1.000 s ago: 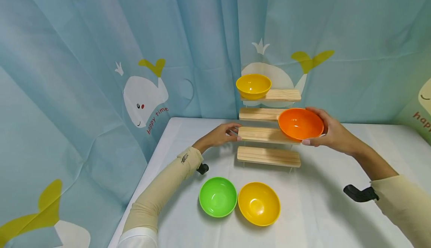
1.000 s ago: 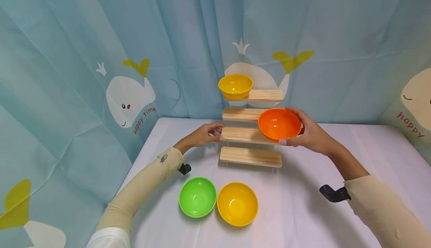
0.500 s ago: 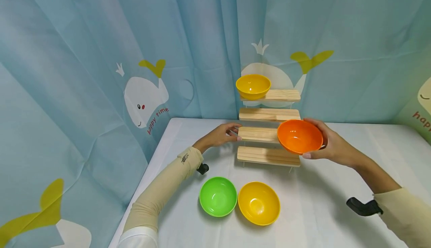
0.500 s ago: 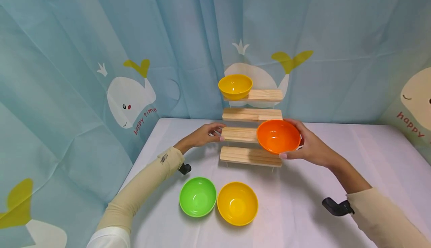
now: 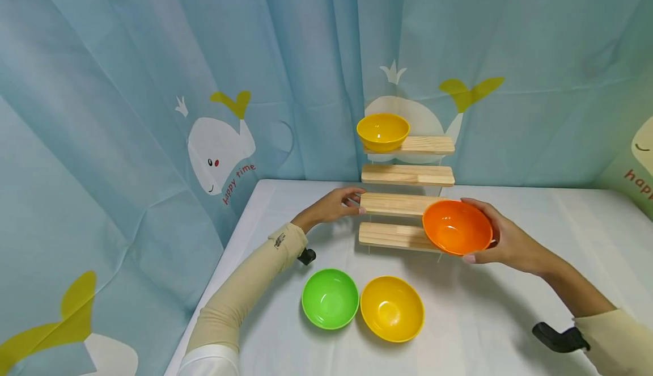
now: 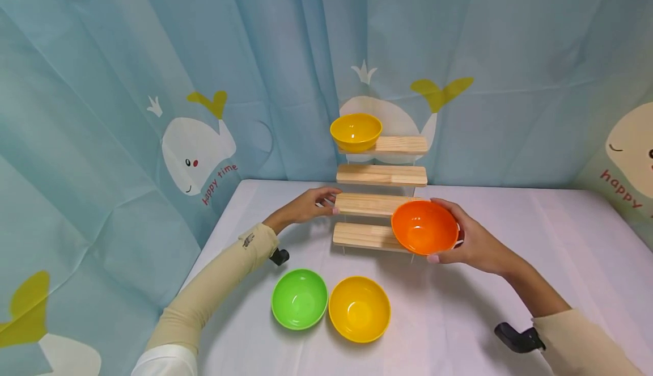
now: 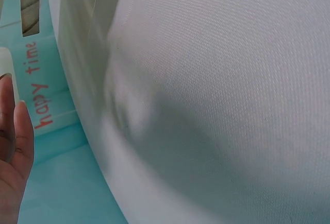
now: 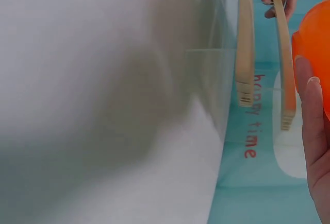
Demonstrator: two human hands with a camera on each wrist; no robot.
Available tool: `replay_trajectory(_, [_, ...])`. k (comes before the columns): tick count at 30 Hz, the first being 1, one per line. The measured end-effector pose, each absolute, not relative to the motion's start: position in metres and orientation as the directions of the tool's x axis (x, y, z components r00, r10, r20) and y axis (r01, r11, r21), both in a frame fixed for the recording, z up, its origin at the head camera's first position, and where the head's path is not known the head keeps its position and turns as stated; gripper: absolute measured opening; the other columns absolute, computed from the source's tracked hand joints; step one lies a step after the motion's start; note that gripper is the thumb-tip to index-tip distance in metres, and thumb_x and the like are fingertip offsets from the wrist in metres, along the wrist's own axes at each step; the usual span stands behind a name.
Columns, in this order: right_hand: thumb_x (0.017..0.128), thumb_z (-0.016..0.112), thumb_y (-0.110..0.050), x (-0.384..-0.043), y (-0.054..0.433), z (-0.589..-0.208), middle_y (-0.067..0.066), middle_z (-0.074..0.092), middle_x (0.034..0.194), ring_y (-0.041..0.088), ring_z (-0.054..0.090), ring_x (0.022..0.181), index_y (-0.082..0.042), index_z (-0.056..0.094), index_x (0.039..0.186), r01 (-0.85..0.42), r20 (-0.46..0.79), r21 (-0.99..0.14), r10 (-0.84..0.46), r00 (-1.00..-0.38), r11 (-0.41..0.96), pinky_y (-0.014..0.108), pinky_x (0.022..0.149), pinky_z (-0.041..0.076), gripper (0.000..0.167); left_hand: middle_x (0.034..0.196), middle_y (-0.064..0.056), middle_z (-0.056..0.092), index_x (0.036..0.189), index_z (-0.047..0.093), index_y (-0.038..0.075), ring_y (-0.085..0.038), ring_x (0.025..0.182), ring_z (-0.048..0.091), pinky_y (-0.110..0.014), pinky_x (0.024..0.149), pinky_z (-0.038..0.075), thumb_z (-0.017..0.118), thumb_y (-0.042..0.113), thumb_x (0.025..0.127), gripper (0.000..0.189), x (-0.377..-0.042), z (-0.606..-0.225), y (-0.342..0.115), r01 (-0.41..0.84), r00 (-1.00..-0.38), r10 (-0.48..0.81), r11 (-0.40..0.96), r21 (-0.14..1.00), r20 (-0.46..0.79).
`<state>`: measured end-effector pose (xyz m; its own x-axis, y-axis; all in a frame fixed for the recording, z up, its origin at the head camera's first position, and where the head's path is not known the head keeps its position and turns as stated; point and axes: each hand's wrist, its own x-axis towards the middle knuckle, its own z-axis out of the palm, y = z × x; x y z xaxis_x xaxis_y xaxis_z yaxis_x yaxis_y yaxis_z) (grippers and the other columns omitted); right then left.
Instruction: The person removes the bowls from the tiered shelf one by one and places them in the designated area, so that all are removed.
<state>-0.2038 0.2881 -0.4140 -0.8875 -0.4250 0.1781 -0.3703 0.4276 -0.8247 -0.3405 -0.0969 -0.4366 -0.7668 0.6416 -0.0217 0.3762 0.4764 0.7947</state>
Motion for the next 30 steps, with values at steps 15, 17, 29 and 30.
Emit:
replay_trajectory(15, [0.074, 0.081, 0.004, -0.176, 0.297, -0.436, -0.016, 0.046, 0.138, -0.001, 0.053, 0.113, -0.009, 0.024, 0.157, -0.366, 0.165, -0.854, -0.476, -0.864, 0.369, 0.027, 0.077, 0.06, 0.102, 0.143, -0.013, 0.055, 0.149, 0.048, 0.011, -0.026, 0.117, 0.062, -0.034, 0.099, 0.052, 0.069, 0.026, 0.098, 0.058, -0.341, -0.438, -0.097, 0.379, -0.766, 0.643, 0.477, 0.793, -0.02])
replay_trajectory(17, [0.074, 0.081, 0.003, -0.172, 0.298, -0.439, -0.016, 0.046, 0.138, -0.001, 0.053, 0.114, -0.01, 0.025, 0.157, -0.353, 0.153, -0.86, -0.474, -0.867, 0.368, 0.028, 0.077, 0.06, 0.101, 0.143, -0.013, 0.055, 0.149, 0.048, 0.011, -0.026, 0.116, 0.062, -0.033, 0.099, 0.052, 0.069, 0.026, 0.098, 0.057, -0.34, -0.438, -0.097, 0.38, -0.766, 0.643, 0.478, 0.792, -0.02])
replay_trajectory(29, [0.075, 0.08, 0.003, -0.149, 0.303, -0.455, -0.015, 0.046, 0.143, 0.0, 0.054, 0.117, -0.011, 0.024, 0.158, -0.334, 0.125, -0.882, -0.518, -0.846, 0.332, 0.027, 0.079, 0.059, 0.101, 0.145, -0.011, 0.053, 0.15, 0.047, 0.012, -0.026, 0.118, 0.061, -0.033, 0.099, 0.052, 0.069, 0.027, 0.098, 0.058, -0.341, -0.439, -0.097, 0.379, -0.768, 0.64, 0.482, 0.79, -0.023])
replay_trajectory(30, [0.075, 0.08, 0.003, -0.146, 0.303, -0.457, -0.015, 0.047, 0.143, 0.0, 0.054, 0.117, -0.011, 0.023, 0.158, -0.333, 0.125, -0.885, -0.522, -0.844, 0.325, 0.027, 0.078, 0.059, 0.101, 0.145, -0.011, 0.053, 0.15, 0.047, 0.011, -0.026, 0.118, 0.061, -0.033, 0.099, 0.052, 0.069, 0.027, 0.098, 0.058, -0.341, -0.439, -0.097, 0.379, -0.768, 0.64, 0.482, 0.79, -0.022])
